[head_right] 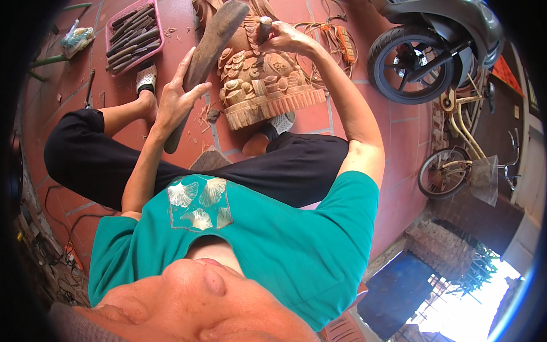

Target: The person carves a wooden block using a chisel and mallet while sitting on the floor. They repeatedly strike the chisel to shape the wood, producing wood shavings.

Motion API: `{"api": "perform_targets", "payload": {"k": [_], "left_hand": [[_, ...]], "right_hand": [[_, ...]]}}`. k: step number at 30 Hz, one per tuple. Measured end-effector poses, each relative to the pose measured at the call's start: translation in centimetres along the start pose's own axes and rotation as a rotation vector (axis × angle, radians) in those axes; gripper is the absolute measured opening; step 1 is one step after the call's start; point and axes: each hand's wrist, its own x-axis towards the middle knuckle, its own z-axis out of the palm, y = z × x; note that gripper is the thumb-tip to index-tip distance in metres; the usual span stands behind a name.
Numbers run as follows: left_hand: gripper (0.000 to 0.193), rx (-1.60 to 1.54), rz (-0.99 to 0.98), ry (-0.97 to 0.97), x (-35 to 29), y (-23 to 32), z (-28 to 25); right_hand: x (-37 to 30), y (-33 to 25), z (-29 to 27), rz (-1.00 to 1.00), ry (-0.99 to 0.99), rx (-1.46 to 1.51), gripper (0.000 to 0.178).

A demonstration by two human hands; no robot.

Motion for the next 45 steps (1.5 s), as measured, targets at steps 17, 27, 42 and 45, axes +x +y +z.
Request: {"api": "perform_targets", "payload": {"k": [17, 27, 42, 45], "left_hand": [[0.085, -0.176, -0.167, 0.028, 1.2, 0.4, 1.2], [0.081, -0.311, -0.278, 0.016, 1.9, 1.0, 1.0], [0.084, -0.143, -0.103, 0.009, 2.4, 3.2, 0.2], [0.082, 0.006, -0.168, -0.109, 2.4, 3.1, -0.9]], "right_hand": [[2.0, 2.4, 1.3, -0.133, 0.219, 0.043, 0.028], [2.4, 1.0, 1.6, -0.118, 0.158, -0.025, 0.03], [2.2, -0.8, 2.5, -0.25, 0.202, -0.268, 0.025], [2.4, 0.2, 2.5, -0.286, 0.233, -0.268, 0.024]]}}
